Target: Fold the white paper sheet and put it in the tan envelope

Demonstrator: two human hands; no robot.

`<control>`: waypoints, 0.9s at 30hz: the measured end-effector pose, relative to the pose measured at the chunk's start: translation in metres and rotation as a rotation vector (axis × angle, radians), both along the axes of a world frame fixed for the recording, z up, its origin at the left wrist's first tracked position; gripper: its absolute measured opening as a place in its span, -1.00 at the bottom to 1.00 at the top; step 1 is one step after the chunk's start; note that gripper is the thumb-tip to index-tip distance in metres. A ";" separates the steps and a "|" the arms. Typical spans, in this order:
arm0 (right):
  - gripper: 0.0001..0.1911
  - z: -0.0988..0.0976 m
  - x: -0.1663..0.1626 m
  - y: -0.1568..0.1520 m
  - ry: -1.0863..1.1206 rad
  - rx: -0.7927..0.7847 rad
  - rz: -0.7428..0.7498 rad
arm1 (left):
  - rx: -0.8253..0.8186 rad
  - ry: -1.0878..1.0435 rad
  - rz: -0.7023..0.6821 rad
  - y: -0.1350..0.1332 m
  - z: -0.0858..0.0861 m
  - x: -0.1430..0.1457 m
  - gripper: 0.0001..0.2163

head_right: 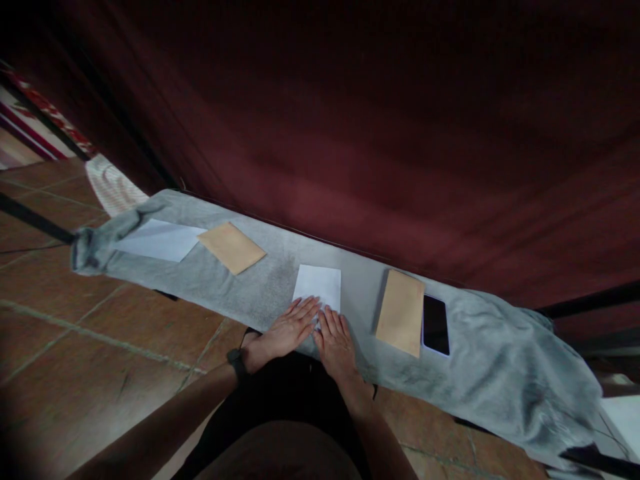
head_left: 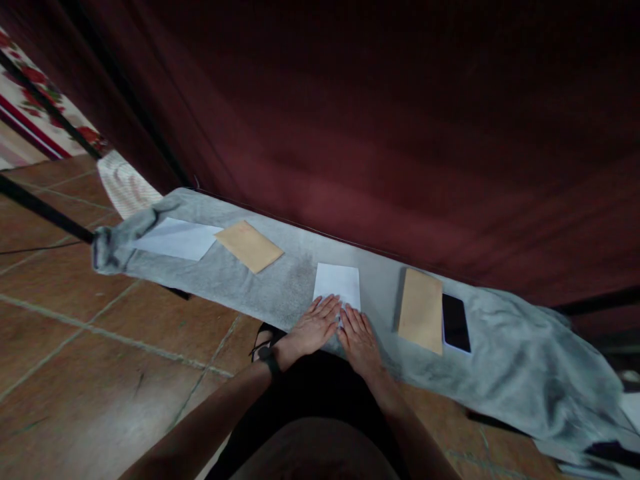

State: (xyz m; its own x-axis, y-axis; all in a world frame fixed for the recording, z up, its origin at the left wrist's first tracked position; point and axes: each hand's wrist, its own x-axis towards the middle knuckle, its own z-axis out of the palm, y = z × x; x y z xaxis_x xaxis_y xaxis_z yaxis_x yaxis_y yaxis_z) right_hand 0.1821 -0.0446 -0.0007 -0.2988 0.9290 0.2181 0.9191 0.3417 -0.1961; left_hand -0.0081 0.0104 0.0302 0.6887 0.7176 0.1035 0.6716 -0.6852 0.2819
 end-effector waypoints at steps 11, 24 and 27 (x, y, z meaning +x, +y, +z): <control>-0.51 -0.002 -0.006 -0.011 -0.048 0.061 -0.079 | -0.013 0.111 0.028 0.055 -0.014 0.046 -0.46; -0.43 -0.001 -0.007 -0.009 -0.013 0.028 -0.103 | 0.016 0.060 0.011 0.085 -0.014 0.034 -0.53; -0.42 -0.002 -0.007 -0.009 -0.011 0.045 -0.103 | 0.017 0.062 0.025 0.092 -0.014 0.032 -0.53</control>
State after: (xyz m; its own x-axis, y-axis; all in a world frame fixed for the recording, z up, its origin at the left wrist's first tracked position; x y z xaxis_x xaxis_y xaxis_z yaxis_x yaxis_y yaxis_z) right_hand 0.1752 -0.0533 -0.0029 -0.2044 0.9444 0.2576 0.9520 0.2531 -0.1724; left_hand 0.0241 0.1029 0.0159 0.6763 0.7329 0.0737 0.7041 -0.6726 0.2277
